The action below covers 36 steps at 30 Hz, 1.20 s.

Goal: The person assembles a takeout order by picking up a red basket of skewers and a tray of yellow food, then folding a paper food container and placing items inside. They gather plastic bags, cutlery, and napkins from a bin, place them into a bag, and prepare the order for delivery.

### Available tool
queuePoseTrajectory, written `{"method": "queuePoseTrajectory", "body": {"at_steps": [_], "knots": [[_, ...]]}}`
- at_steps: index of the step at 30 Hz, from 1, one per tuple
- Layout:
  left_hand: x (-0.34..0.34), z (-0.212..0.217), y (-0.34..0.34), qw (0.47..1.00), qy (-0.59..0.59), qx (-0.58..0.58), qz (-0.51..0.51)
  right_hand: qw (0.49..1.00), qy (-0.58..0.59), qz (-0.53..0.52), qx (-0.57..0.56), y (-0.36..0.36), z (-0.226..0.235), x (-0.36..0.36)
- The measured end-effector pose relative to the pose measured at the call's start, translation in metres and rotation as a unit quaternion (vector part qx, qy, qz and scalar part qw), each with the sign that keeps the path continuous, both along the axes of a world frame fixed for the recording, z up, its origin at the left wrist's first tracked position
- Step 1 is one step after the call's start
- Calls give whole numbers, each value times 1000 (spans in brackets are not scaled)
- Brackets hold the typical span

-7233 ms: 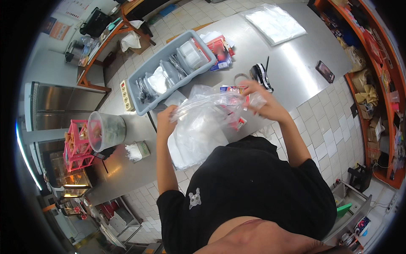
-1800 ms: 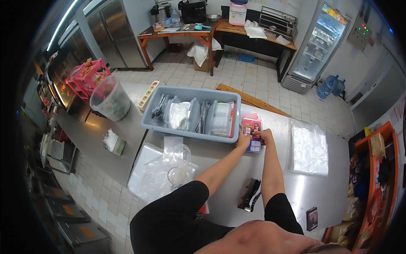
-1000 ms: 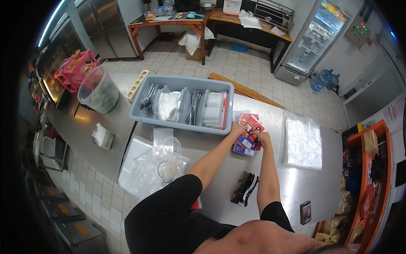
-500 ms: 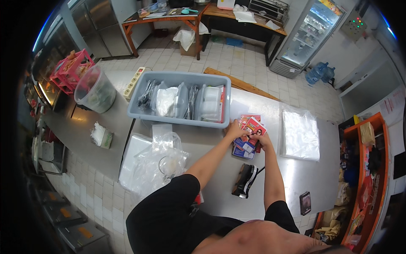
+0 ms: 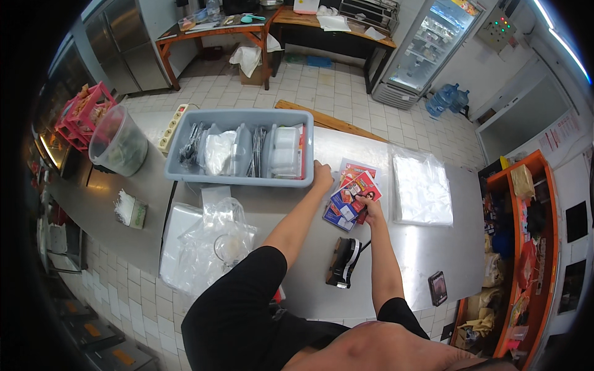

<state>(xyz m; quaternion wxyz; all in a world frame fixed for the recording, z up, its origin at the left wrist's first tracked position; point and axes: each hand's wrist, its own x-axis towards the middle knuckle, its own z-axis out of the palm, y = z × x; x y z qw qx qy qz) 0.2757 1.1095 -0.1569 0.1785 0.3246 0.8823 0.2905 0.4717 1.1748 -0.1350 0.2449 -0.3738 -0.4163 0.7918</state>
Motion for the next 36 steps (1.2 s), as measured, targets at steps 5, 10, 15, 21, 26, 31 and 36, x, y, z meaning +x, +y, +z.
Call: {"method": "queuePoseTrajectory", "body": {"at_steps": [5,10,15,21,26,31,36], "knots": [[20,20,-7,995,32,-93,-20,997,24,-56,-49,-2,-11,11],[35,27,-27,985,86,-64,-134,983,131,-86,-101,-8,-21,33],[31,36,-33,965,79,-172,-180,971,178,-115,-107,-15,-22,49],[21,52,-28,936,-239,218,-139,971,200,-130,-14,-28,-19,57],[37,65,-42,809,-439,310,-238,988,121,-11,97,-30,-1,58],[12,85,-68,704,-525,314,-362,985,78,-6,152,-37,22,46],[-3,129,-81,778,-525,147,-312,941,87,12,327,-44,35,36]]}}
